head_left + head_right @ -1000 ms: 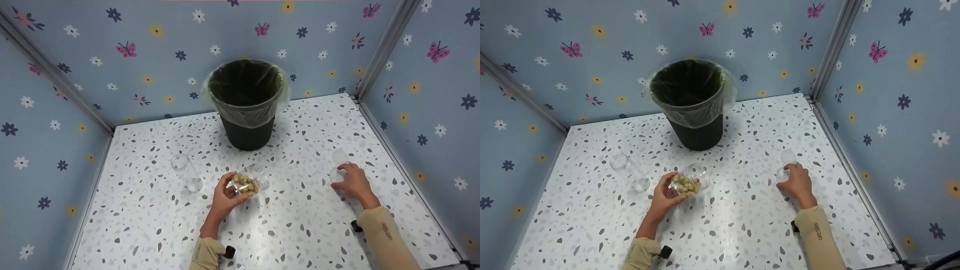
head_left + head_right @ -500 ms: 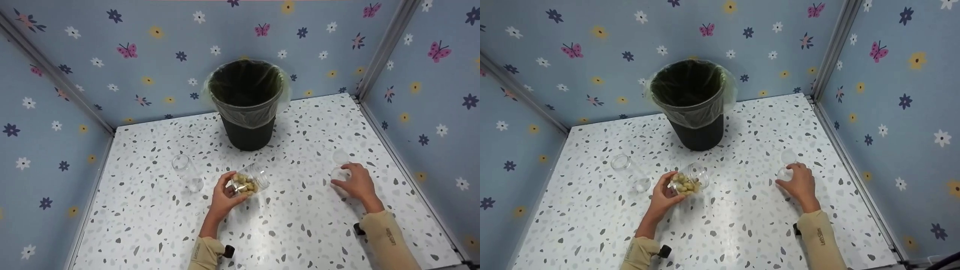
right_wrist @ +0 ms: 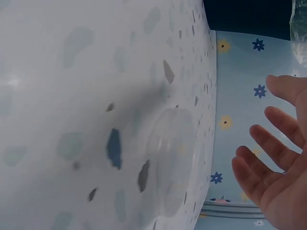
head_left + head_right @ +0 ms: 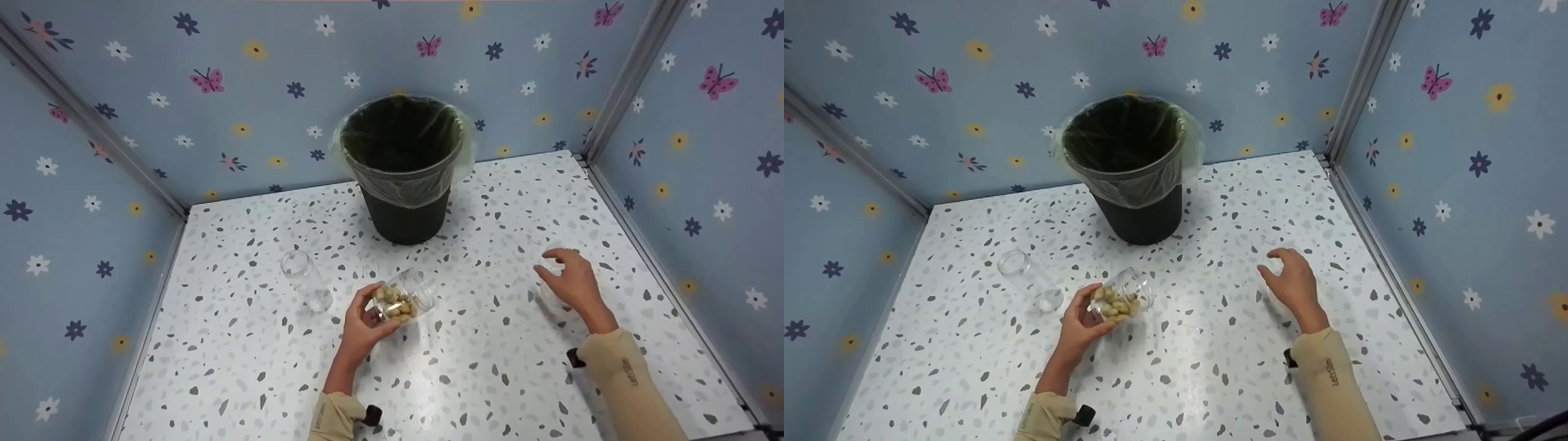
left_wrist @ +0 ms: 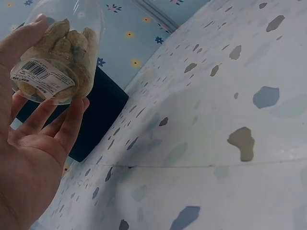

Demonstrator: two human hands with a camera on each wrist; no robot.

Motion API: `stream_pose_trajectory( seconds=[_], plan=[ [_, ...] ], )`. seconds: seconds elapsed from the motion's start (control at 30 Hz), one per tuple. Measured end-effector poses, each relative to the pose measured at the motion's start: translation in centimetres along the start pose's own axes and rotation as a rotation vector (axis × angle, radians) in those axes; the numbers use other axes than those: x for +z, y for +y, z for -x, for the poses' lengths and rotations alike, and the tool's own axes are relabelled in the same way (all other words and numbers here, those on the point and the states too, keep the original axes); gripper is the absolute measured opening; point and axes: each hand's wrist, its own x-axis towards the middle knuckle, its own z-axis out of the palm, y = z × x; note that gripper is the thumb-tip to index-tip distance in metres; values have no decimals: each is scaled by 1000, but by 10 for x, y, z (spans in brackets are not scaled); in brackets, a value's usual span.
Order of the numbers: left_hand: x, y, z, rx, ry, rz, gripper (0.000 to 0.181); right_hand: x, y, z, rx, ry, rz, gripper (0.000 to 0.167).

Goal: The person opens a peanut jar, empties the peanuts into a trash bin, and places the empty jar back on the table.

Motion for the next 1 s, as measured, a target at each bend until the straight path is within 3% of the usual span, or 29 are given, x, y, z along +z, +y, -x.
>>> stream_pose_trajectory(
  seconds=[0.53,0.83,1.0],
  plan=[
    [-11,1,9,-19,45,-9,80,-7,-94,-114,-178,58,-112,37],
    [-14,5,10,-34,46,-27,83,-14,-152,-160,-278,24,-94,42],
    [-15,7,8,-43,37,-41,81,-16,-175,-177,-283,-34,-77,42]
  ],
)
